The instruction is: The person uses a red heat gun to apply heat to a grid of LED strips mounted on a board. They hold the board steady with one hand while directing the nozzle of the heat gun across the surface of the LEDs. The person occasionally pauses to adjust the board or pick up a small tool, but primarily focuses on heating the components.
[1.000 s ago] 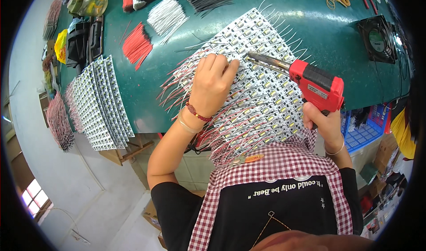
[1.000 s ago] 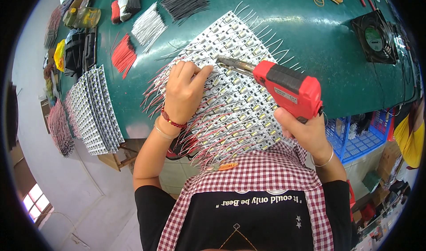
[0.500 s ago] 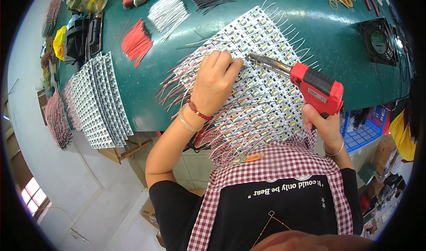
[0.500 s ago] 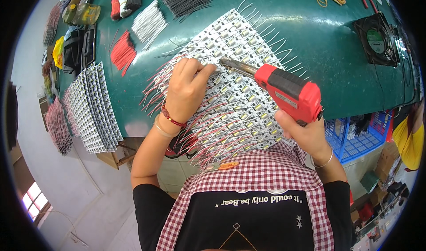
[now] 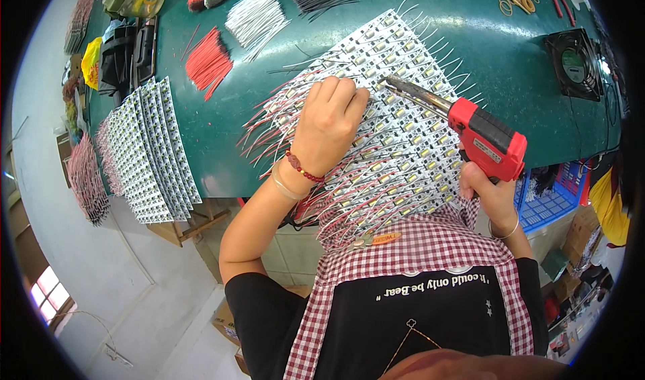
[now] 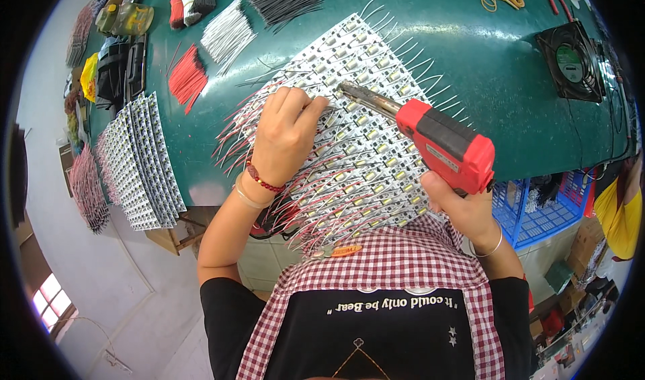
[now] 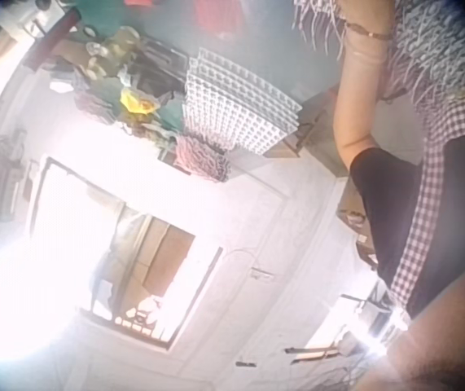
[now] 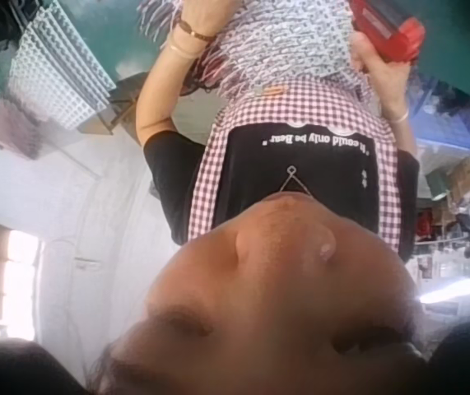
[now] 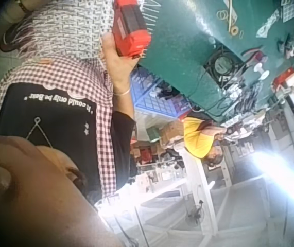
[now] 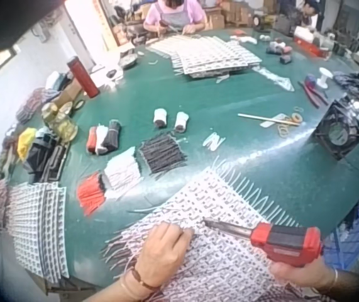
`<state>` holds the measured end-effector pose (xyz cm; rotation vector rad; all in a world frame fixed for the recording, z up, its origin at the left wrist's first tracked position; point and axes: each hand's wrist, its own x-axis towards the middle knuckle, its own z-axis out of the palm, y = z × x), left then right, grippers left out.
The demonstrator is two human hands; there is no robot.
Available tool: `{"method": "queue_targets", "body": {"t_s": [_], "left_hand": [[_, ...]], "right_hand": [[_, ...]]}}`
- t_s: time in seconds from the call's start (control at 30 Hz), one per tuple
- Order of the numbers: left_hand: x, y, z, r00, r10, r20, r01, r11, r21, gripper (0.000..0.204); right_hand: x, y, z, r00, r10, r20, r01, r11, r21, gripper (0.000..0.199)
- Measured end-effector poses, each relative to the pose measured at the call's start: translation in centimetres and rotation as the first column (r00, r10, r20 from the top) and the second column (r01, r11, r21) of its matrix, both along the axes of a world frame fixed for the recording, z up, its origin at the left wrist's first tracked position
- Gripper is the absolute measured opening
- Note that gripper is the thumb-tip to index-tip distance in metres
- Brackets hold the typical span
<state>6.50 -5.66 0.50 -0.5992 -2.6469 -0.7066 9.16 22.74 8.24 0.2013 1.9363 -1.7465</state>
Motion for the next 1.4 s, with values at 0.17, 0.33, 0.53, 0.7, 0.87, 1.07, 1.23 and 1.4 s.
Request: {"method": "queue_targets", "body": {"t_s": [0.17,0.33,0.53,0.7,0.87,1.07,1.23,1.4], "left_hand": [[-0.1,0.2,-0.1,1.0,0.01,-0.022,-0.01,0.999,0.037,0.023],[-0.1,0.3,-0.1,1.0,0.005,-0.025,-0.004,0.999,0.041,0.023],[0.0,0.3,0.0,0.999,0.007,-0.041,-0.006,1.0,0.026,0.022],[0.0,0.4,0.3,0.998,0.005,-0.055,-0.009,0.998,-0.062,0.021],[0.0,0.4,0.6,0.998,0.004,-0.056,-0.01,0.993,-0.119,0.021],[0.4,0.4,-0.1,0.998,0.028,-0.062,-0.031,0.999,-0.044,0.022],[0.4,0.6,-0.3,0.998,0.015,-0.069,-0.012,0.999,0.041,0.023],[0.3,0.7,-0.2,0.999,0.006,-0.052,-0.004,0.999,0.048,0.023]], "right_hand": [[0.3,-0.4,-0.2,0.999,0.034,0.003,-0.034,0.995,0.09,0.027],[0.3,-0.8,-0.2,1.0,0.022,0.005,-0.023,0.994,0.108,0.024],[0.4,-0.5,0.7,1.0,-0.022,0.0,0.022,0.999,0.047,0.015],[0.1,-0.1,1.0,0.999,-0.035,0.03,0.036,0.999,-0.04,0.007],[0.5,-0.4,0.9,0.998,-0.048,0.038,0.047,0.999,0.019,0.014],[0.7,-0.9,0.5,1.0,0.017,-0.017,-0.015,0.992,0.125,0.025],[0.9,-1.0,0.1,0.998,0.054,-0.046,-0.044,0.981,0.19,0.028],[1.1,-0.7,-0.1,0.991,0.088,-0.096,-0.066,0.975,0.212,0.026]]}}
